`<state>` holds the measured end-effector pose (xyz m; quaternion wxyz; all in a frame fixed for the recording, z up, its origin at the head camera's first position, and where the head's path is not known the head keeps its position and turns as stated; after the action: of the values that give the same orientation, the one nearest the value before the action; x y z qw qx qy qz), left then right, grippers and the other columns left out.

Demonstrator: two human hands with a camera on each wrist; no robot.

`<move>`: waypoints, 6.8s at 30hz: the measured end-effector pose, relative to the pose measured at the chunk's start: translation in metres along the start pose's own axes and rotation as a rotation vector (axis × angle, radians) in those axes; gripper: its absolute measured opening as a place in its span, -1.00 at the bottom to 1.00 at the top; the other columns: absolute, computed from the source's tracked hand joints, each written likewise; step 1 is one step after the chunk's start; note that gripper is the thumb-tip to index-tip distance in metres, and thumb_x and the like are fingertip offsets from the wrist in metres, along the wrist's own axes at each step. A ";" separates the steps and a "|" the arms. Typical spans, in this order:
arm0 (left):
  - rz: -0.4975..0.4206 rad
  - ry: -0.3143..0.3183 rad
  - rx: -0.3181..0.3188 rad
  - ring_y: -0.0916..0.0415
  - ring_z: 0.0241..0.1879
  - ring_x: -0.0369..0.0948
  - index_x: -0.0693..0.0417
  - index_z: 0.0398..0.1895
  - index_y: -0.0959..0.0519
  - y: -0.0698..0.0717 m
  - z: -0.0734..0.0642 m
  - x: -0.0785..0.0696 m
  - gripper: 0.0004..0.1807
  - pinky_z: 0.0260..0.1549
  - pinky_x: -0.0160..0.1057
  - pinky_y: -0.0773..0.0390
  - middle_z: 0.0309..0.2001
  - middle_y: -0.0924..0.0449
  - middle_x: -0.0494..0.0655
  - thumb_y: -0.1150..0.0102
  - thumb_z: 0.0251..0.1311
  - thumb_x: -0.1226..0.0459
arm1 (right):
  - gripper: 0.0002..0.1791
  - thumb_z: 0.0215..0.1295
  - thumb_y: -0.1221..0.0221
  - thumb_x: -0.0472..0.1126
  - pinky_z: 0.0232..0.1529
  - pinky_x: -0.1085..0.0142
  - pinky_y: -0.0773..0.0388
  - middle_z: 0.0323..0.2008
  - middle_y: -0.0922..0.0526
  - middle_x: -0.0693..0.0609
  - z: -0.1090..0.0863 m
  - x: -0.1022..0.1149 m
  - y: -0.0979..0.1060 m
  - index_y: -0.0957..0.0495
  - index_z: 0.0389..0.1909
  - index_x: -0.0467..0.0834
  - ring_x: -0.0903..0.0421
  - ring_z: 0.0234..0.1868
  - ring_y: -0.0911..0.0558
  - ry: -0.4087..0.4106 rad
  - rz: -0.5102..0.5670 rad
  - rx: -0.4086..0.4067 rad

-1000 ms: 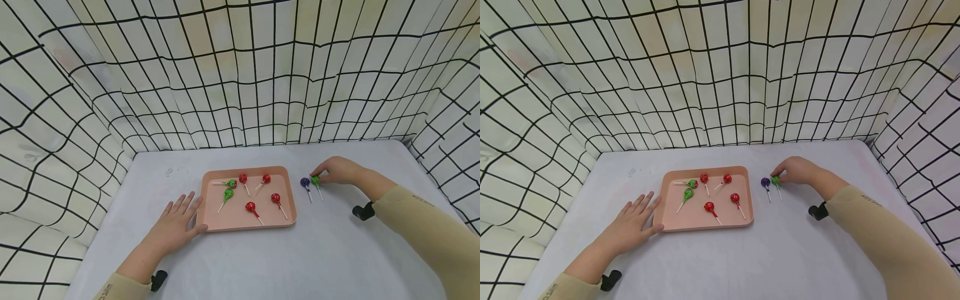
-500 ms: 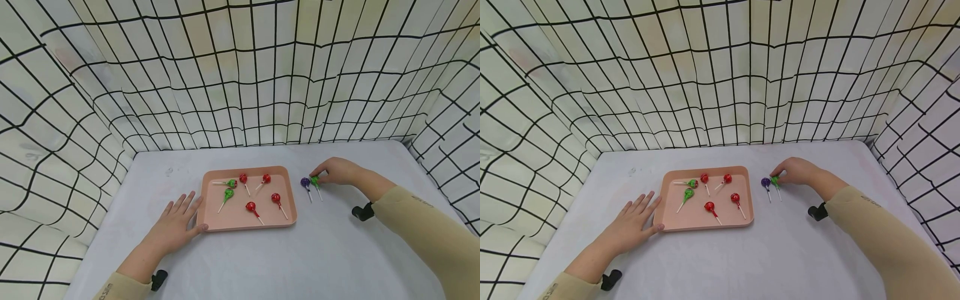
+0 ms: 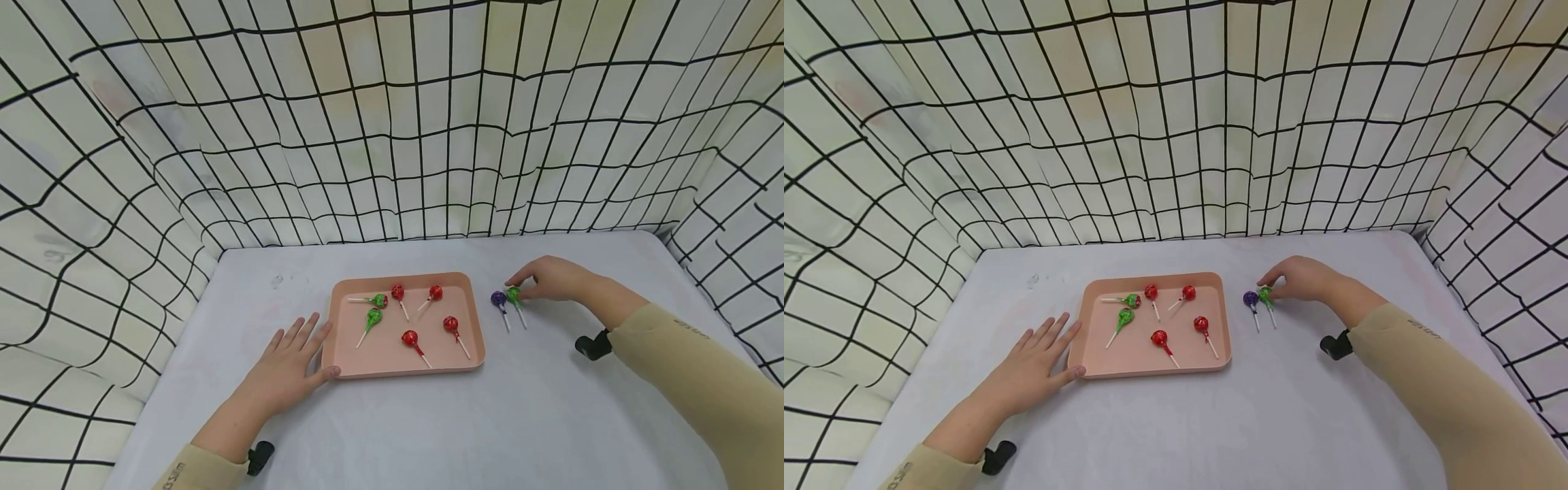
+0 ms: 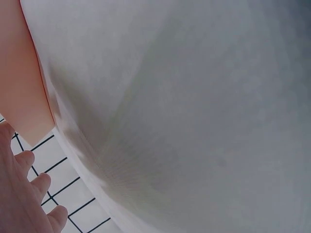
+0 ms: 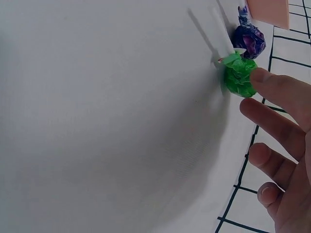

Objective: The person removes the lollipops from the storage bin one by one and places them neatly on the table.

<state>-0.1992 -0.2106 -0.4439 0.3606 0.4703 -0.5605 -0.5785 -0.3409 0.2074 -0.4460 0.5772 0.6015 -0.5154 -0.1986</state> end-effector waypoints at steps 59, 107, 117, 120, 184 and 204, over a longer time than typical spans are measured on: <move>0.029 0.006 0.029 0.12 0.54 0.10 -0.09 0.59 -0.03 -0.002 -0.001 0.001 -0.03 0.44 0.24 0.10 0.58 0.08 0.04 -0.01 0.25 -0.34 | -0.65 0.21 -0.38 0.00 -0.27 0.26 -0.51 -0.08 -0.71 0.17 0.026 0.111 0.003 -0.72 0.04 0.14 0.10 -0.22 -0.51 0.125 0.080 0.059; 0.025 0.014 0.031 0.13 0.54 0.11 -0.08 0.59 -0.05 -0.002 0.000 0.000 -0.04 0.44 0.26 0.10 0.58 0.08 0.04 -0.03 0.25 -0.32 | -0.79 0.18 -0.40 -0.02 0.19 0.13 -0.38 -0.42 -0.65 0.45 0.040 0.146 -0.047 -0.78 -0.14 0.23 0.32 -0.30 -0.53 0.271 -0.189 0.165; 0.021 0.019 0.037 0.15 0.54 0.10 -0.09 0.59 -0.03 -0.002 -0.002 0.000 -0.03 0.44 0.25 0.12 0.58 0.10 0.04 -0.01 0.25 -0.34 | -0.76 0.17 -0.39 0.01 0.12 0.15 -0.42 -0.36 -0.67 0.45 0.038 0.148 -0.040 -0.77 -0.11 0.25 0.29 -0.28 -0.52 0.261 -0.202 0.128; 0.017 0.019 0.033 0.14 0.54 0.11 -0.09 0.59 -0.04 -0.001 -0.002 0.000 -0.04 0.44 0.26 0.11 0.58 0.09 0.05 -0.03 0.25 -0.32 | -0.76 0.18 -0.38 0.00 0.02 0.20 -0.40 -0.33 -0.67 0.45 0.037 0.148 -0.034 -0.77 -0.10 0.26 0.27 -0.27 -0.51 0.256 -0.192 0.110; 0.005 0.014 0.020 0.13 0.53 0.12 -0.12 0.59 -0.04 -0.001 -0.003 0.002 -0.02 0.43 0.27 0.09 0.58 0.07 0.05 0.12 0.24 -0.42 | -0.62 0.22 -0.37 -0.04 0.10 -0.06 -0.54 0.00 -0.71 0.05 -0.033 -0.008 0.022 -0.70 0.08 0.04 -0.06 0.11 -0.60 -0.016 0.018 -0.068; -0.017 0.014 0.025 0.13 0.53 0.12 -0.10 0.59 -0.05 0.002 -0.004 -0.001 -0.04 0.43 0.27 0.10 0.58 0.07 0.05 -0.01 0.25 -0.34 | -0.66 0.24 -0.34 -0.13 0.12 -0.11 -0.50 0.01 -0.70 -0.05 -0.021 -0.029 0.005 -0.72 0.05 0.00 -0.12 0.11 -0.57 -0.068 0.072 0.003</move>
<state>-0.1948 -0.2108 -0.4416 0.3538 0.4836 -0.5612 -0.5710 -0.3365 0.2432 -0.4466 0.5653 0.5764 -0.5564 -0.1969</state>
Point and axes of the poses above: each hand's wrist, its own z-axis towards the middle knuckle, its own y-axis out of the back of the hand, x = y × z, the point moved 9 cm from there along z, towards the middle knuckle
